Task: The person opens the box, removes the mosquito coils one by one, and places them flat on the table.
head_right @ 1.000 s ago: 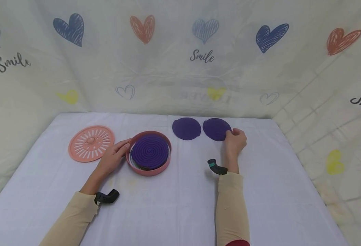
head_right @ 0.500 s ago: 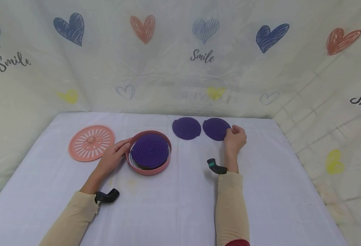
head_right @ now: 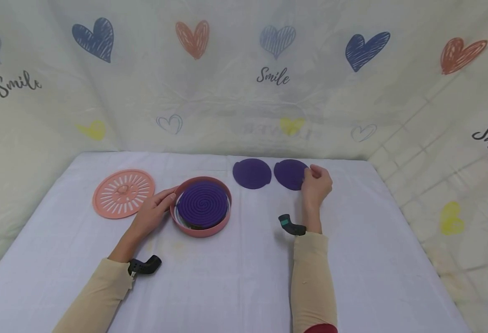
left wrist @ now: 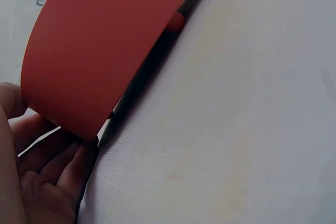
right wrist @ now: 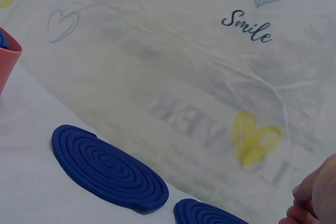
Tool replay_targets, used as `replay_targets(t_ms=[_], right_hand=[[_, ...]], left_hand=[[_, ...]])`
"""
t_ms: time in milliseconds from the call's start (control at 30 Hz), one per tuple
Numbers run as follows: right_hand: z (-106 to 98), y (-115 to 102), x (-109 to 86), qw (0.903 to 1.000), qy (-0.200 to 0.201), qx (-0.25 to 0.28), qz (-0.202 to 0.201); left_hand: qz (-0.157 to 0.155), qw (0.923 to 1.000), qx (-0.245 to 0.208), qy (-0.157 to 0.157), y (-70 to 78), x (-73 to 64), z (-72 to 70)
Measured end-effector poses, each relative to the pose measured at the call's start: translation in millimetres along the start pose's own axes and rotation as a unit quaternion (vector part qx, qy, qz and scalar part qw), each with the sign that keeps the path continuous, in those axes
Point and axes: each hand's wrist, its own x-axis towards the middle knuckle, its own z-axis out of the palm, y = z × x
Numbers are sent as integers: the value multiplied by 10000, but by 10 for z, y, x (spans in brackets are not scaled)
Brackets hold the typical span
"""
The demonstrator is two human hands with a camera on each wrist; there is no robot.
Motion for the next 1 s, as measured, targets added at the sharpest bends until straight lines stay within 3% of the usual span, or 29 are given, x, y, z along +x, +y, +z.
replay_targets(t_ms=[1000], right_hand=[[66, -263, -145, 9920, -303, 1120, -491]], left_hand=[[142, 9999, -70, 10, -28, 2, 5]])
